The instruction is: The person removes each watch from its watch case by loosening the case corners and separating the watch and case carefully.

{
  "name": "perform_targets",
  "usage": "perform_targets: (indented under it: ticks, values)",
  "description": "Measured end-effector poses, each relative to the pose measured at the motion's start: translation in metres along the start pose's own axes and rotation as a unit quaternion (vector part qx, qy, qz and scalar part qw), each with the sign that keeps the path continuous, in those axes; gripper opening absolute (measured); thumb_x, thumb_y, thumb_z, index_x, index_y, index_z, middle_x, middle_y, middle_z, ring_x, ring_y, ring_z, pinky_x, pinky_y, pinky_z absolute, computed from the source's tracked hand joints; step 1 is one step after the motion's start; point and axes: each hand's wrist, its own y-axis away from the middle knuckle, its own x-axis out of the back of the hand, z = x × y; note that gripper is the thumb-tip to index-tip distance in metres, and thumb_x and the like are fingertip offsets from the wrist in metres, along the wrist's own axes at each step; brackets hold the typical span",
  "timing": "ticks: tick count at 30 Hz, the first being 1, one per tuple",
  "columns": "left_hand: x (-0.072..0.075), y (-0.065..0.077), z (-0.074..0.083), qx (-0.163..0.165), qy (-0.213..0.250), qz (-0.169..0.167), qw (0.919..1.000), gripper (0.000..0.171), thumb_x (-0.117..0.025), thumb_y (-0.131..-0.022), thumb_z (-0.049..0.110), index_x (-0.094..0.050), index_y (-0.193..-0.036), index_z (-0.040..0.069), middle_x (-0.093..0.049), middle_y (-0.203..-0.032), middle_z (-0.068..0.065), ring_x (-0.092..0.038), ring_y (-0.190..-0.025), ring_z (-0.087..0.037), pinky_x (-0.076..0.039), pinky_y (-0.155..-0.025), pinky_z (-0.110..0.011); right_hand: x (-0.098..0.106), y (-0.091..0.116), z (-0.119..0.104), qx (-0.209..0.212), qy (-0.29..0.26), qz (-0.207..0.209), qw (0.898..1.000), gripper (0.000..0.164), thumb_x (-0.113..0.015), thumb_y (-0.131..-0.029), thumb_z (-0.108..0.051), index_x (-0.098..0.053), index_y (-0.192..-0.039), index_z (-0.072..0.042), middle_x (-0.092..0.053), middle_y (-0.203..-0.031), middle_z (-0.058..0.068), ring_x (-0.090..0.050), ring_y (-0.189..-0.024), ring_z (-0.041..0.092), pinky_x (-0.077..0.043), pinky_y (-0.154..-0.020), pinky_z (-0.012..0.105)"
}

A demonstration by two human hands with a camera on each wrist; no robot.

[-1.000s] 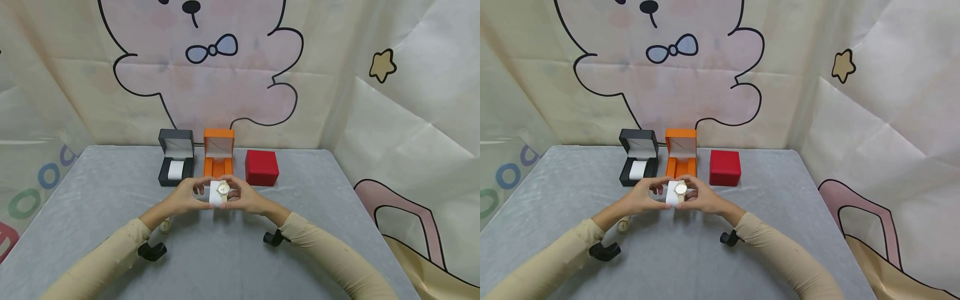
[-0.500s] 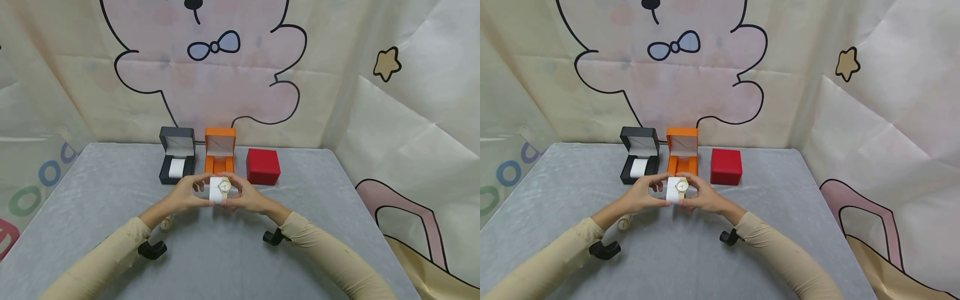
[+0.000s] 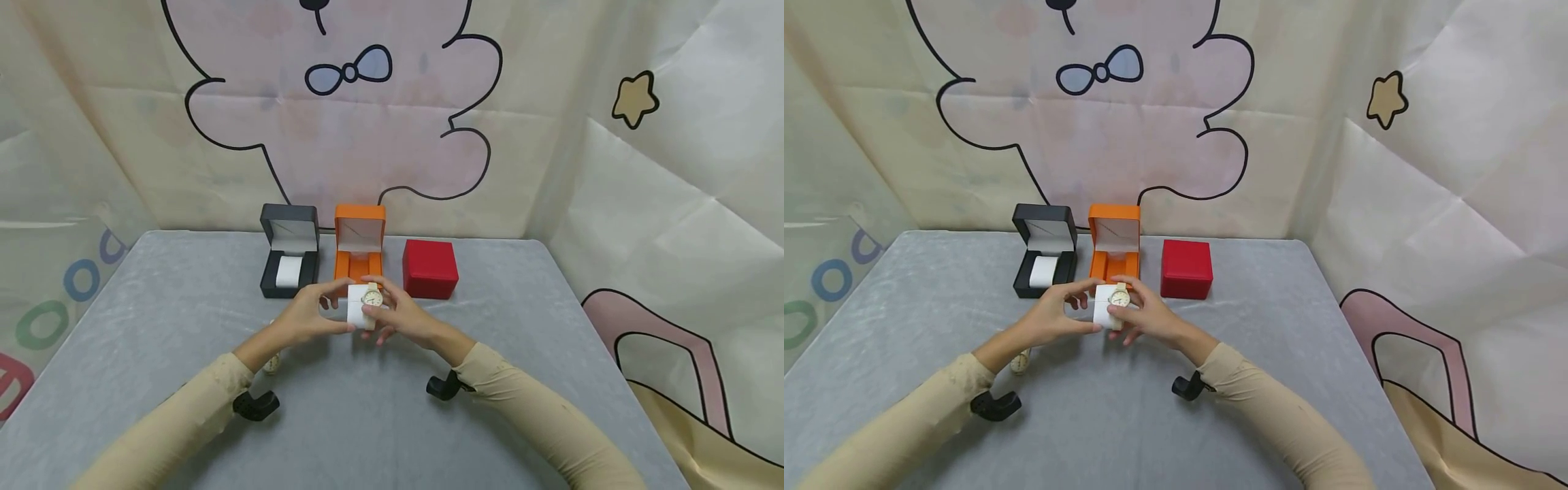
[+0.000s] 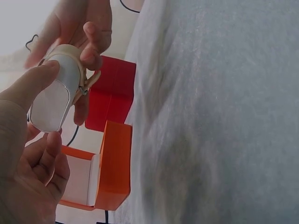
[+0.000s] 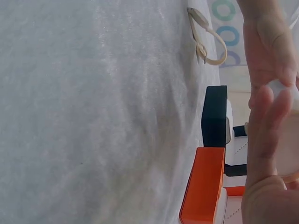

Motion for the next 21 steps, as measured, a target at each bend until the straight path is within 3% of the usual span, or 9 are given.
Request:
perform_targets:
  ticks: [5,12,16,21]
  values:
    - [0.000,-0.002,0.002,-0.004,0.002,0.006,1.0000,0.077,-0.089,-0.076,0.022,-0.056,-0.143,0.004,-0.071,-0.107,-0.008,-0.057,-0.088,-0.018,-0.051,-0.083,-0.038,-0.001,-0.001,0.000,0.035,-0.002,0.003,0.999,0.054,-0.058,-0.100,-0.005,-0.035,-0.148,-0.017,-0.060,-0.116,0.012,-0.073,-0.074,0.021,-0.058,-0.058,0.028]
    - [0.000,-0.004,0.003,0.001,0.011,-0.008,0.9999,0.075,-0.089,-0.077,0.025,-0.057,-0.142,0.006,-0.069,-0.098,-0.006,-0.062,-0.094,-0.032,-0.052,-0.086,-0.050,0.004,0.001,0.004,0.043,-0.021,-0.012,0.999,0.053,-0.055,-0.101,-0.001,-0.035,-0.147,-0.015,-0.062,-0.109,0.011,-0.075,-0.079,0.026,-0.060,-0.061,0.030]
    - [0.000,-0.005,0.001,-0.005,0.010,-0.008,0.9999,0.076,-0.090,-0.076,0.023,-0.057,-0.142,0.006,-0.070,-0.100,-0.005,-0.061,-0.092,-0.029,-0.053,-0.084,-0.050,0.008,0.001,0.005,0.041,-0.019,-0.021,0.999,0.054,-0.055,-0.101,-0.002,-0.035,-0.149,-0.016,-0.062,-0.112,0.011,-0.075,-0.082,0.029,-0.060,-0.062,0.031]
    - [0.002,-0.005,-0.001,-0.008,0.005,0.001,1.0000,0.078,-0.090,-0.076,0.023,-0.056,-0.144,0.005,-0.071,-0.109,-0.006,-0.060,-0.091,-0.021,-0.052,-0.084,-0.043,0.009,0.000,0.002,0.042,-0.024,-0.011,0.999,0.055,-0.058,-0.101,-0.005,-0.034,-0.150,-0.014,-0.062,-0.114,0.013,-0.075,-0.081,0.024,-0.060,-0.062,0.031]
